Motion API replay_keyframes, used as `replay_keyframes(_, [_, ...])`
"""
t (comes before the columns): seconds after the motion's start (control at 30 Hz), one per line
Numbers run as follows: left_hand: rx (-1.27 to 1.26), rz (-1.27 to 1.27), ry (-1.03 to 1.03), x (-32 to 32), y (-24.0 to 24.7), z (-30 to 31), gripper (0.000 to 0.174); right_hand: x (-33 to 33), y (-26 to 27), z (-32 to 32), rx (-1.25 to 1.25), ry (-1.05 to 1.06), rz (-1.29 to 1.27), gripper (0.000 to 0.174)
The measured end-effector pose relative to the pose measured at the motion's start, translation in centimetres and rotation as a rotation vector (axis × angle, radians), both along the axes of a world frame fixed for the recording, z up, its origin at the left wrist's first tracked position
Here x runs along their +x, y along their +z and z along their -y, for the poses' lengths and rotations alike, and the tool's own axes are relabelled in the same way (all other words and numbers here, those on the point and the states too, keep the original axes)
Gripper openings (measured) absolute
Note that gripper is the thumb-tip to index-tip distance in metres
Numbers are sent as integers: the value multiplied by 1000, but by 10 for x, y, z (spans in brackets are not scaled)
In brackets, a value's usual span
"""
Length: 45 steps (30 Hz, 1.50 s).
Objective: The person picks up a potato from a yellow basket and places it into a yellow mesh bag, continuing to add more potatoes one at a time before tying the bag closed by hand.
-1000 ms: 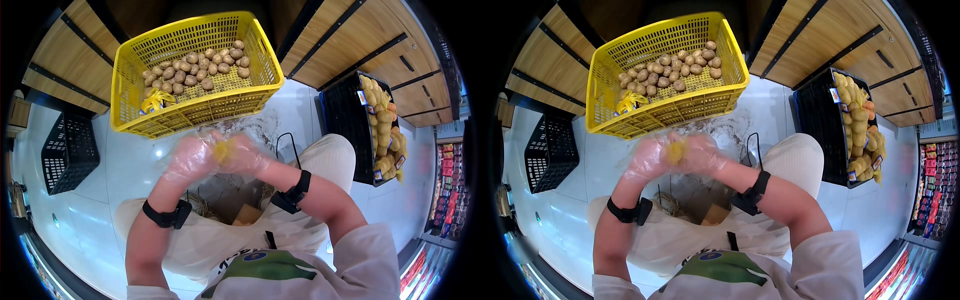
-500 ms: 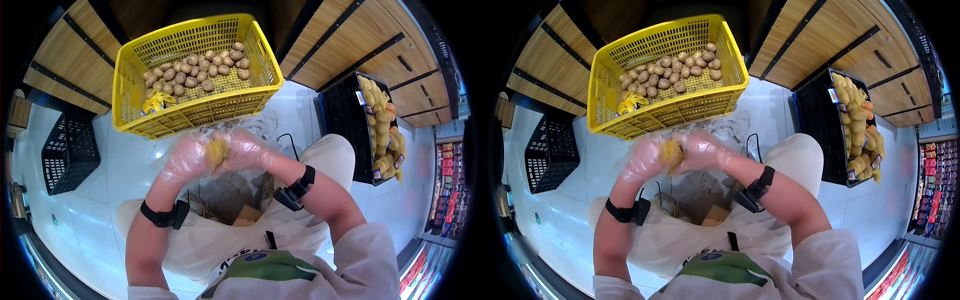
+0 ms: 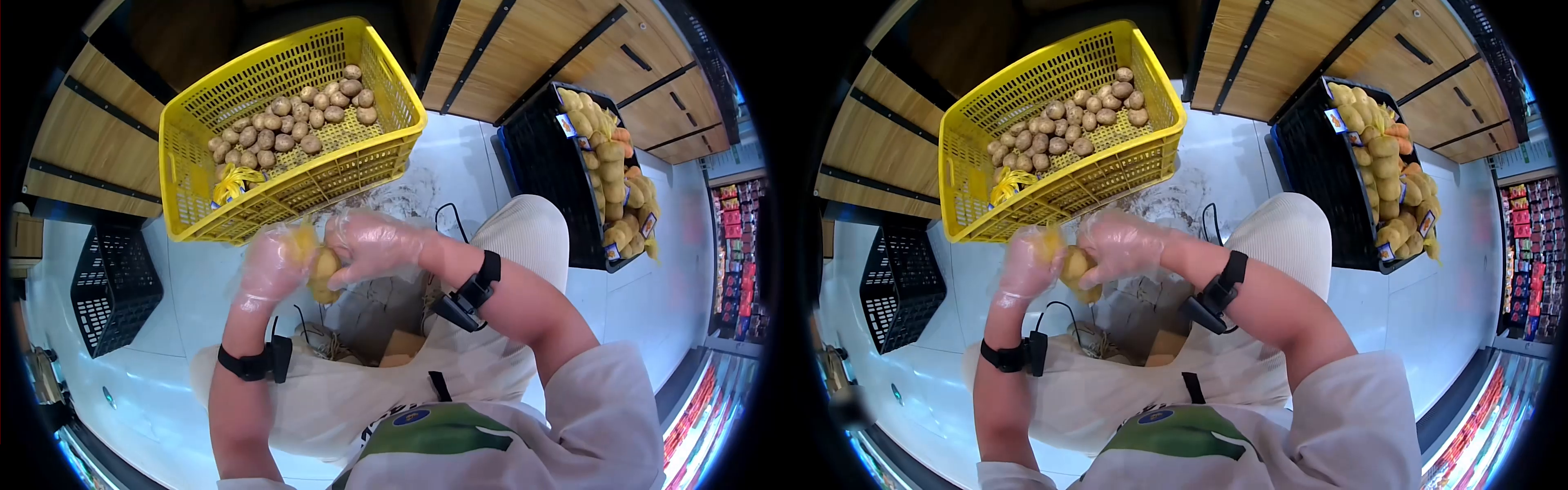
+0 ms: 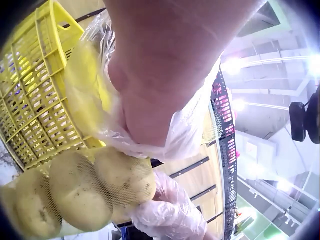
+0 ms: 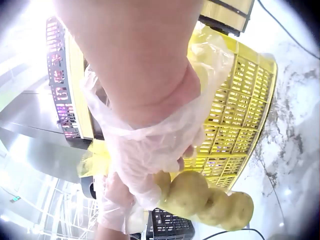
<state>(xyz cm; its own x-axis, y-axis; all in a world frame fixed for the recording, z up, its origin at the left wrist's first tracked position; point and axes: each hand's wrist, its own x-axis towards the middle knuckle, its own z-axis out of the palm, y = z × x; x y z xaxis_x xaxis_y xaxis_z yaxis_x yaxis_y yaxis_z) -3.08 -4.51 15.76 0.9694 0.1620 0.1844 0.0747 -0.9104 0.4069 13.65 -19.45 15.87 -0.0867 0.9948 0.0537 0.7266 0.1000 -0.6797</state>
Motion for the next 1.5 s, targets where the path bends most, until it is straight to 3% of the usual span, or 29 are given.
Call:
replay_keyframes(0.03, [25, 31, -28, -1, 1, -1, 11, 3, -3, 2, -2, -3, -3, 39])
replay_keyframes(0.1, [5, 45, -49, -1, 2, -2, 11, 6, -10, 4, -47, 121, -273, 45])
replay_keyframes(0.13, [-14, 61, -67, -1, 3, -2, 10, 7, -13, 5, -49, 119, -275, 45])
replay_keyframes(0.2, [-57, 120, -78, -1, 8, 1, 10, 6, -16, 6, -200, 99, -518, 40])
replay_keyframes(0.33, [-96, 178, -83, -2, 12, 1, 12, 3, -10, -1, -173, 26, -557, 37])
replay_keyframes(0.4, [-106, 177, -59, -4, 13, 3, 11, -3, -7, -2, -124, -2, -814, 37])
replay_keyframes(0.43, [-118, 178, -31, -3, 14, 4, 11, -1, -5, -4, -124, -6, -813, 37])
replay_keyframes(0.5, [-138, 129, -17, -2, 20, 6, 11, 3, -1, -7, -293, 73, -476, 46])
replay_keyframes(0.63, [-210, 72, 5, -1, 18, 6, 13, -6, -17, -11, -209, 45, -548, 52])
replay_keyframes(0.7, [-196, 88, 6, 1, 16, 9, 13, -16, -24, -15, 280, -21, -491, 53])
replay_keyframes(0.83, [-37, 153, 7, 4, 9, 17, 14, -21, -13, -7, 302, -41, -273, 53])
replay_keyframes(0.9, [-103, 84, 25, 8, 10, 21, 14, -29, -3, -5, 38, -291, 18, 51])
replay_keyframes(0.93, [-162, 10, 52, 8, 10, 23, 13, -30, 0, -5, 35, -293, 25, 51])
replay_keyframes(1.0, [-86, 54, 46, 10, 2, 29, 14, -29, 4, -6, -289, -327, 129, 50])
replay_keyframes(1.17, [-30, 51, 126, 10, -26, 40, 23, -30, -23, -3, -416, -332, 60, 46])
replay_keyframes(1.23, [41, -111, 161, 6, -38, 36, 22, -29, -31, -2, -438, -322, 19, 42])
replay_keyframes(1.3, [7, -87, 163, 2, -43, 35, 23, -27, -39, 4, -441, -197, -235, 48])
replay_keyframes(1.4, [-70, -79, 175, -3, -45, 35, 24, -21, -37, 12, -360, -57, -408, 47])
replay_keyframes(1.5, [-102, -126, 185, -6, -42, 39, 22, -21, -64, 4, -353, -2, -252, 45])
